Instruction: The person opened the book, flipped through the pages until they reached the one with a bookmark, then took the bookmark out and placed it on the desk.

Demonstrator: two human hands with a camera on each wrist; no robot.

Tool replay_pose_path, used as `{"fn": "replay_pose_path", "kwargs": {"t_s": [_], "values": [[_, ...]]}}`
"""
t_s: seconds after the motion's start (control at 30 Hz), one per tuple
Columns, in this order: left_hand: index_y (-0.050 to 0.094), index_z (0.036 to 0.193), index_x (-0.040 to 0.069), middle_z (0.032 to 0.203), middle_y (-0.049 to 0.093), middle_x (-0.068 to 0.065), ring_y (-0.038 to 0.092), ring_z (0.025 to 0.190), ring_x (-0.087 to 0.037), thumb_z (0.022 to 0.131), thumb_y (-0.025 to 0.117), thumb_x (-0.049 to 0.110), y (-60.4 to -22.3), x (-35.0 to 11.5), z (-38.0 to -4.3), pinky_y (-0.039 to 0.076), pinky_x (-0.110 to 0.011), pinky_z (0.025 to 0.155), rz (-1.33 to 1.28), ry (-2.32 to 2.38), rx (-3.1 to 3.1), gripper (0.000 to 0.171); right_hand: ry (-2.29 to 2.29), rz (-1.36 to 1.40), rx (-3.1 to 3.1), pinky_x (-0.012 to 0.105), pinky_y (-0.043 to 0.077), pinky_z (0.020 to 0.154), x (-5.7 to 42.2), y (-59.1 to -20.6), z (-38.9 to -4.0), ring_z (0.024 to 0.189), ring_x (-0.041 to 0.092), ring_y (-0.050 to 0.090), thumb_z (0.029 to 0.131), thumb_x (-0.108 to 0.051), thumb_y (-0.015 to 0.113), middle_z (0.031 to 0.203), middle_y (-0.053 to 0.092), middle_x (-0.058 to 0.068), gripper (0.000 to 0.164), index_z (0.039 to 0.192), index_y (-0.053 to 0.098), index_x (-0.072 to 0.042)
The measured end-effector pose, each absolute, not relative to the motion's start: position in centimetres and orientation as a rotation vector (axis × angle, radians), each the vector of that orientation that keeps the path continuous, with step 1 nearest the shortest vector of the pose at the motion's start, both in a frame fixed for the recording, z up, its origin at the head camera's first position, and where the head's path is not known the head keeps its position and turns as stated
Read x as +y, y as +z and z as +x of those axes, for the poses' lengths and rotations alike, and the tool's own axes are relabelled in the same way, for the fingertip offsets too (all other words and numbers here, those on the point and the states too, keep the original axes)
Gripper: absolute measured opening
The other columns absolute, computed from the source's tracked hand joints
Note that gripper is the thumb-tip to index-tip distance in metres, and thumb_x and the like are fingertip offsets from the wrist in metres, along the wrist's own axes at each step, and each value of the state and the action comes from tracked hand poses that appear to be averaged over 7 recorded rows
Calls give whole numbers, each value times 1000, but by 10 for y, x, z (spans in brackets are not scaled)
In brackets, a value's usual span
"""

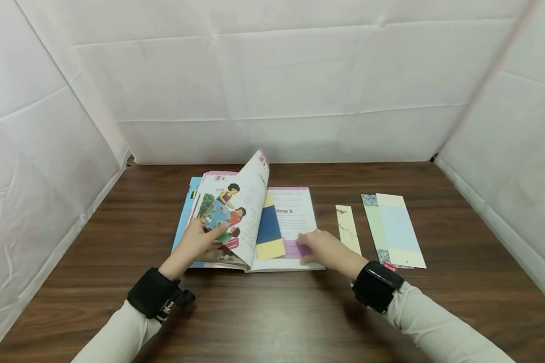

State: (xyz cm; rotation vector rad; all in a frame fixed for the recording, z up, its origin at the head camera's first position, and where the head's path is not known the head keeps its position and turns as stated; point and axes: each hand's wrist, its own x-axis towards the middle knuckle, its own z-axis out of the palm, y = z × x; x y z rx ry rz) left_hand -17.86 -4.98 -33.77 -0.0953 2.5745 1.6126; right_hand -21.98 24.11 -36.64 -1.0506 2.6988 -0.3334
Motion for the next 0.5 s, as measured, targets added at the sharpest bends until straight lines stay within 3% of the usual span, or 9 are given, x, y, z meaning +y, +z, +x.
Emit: {"fn": "replay_pose_path", "kwargs": {"t_s": [0.03, 0.1, 0.2, 0.27, 0.4, 0.47, 0.5], "values": [[53, 66, 2, 48, 40, 4, 43, 44, -8, 91, 61, 15, -337, -51, -178, 35, -22, 51, -117, 1612, 2593, 29, -337, -1035, 2700, 39, 53, 83, 241, -366, -220, 102, 33, 65, 75, -25, 77, 121, 63, 21, 49, 115, 66, 2], [63, 92, -4, 50, 41, 5, 42, 45, -8, 88, 63, 13, -336, -54, -176, 35, -23, 51, -136, 1590, 2655, 17, -350, -1026, 2702, 40, 53, 84, 241, -366, -220, 103, 35, 65, 75, -24, 77, 121, 62, 21, 49, 115, 66, 2], [54, 121, -8, 49, 28, 4, 26, 43, -10, 84, 64, 9, -333, -58, -173, 25, -25, 48, -151, 1445, 2787, 42, -363, -1026, 2695, 42, 51, 86, 241, -365, -220, 105, 36, 63, 75, -22, 77, 122, 61, 22, 48, 114, 66, 3], [38, 141, -3, 49, 30, 4, 24, 43, -10, 82, 65, 5, -333, -59, -171, 25, -24, 46, -120, 1355, 2870, 66, -366, -1031, 2685, 43, 50, 88, 240, -365, -220, 107, 36, 62, 75, -21, 77, 122, 61, 23, 48, 115, 65, 4], [27, 148, 7, 49, 42, -4, 32, 41, -13, 78, 68, 1, -335, -56, -168, 25, -23, 43, -15, 1091, 3067, 81, -370, -1020, 2673, 44, 49, 89, 240, -365, -220, 109, 36, 61, 76, -20, 76, 123, 60, 22, 48, 116, 65, 4], [25, 149, 10, 70, 60, -15, 49, 52, -21, 78, 70, 3, -338, -55, -167, 32, -26, 44, 29, 945, 3146, 84, -370, -1022, 2668, 43, 49, 89, 239, -366, -219, 109, 36, 61, 77, -20, 75, 123, 60, 22, 47, 116, 64, 4], [25, 149, 11, 88, 64, -21, 58, 66, -28, 78, 70, 4, -339, -55, -167, 38, -30, 46, 38, 890, 3166, 85, -371, -1023, 2666, 43, 49, 89, 239, -366, -219, 109, 36, 61, 77, -20, 75, 123, 60, 23, 47, 116, 64, 4]]}}
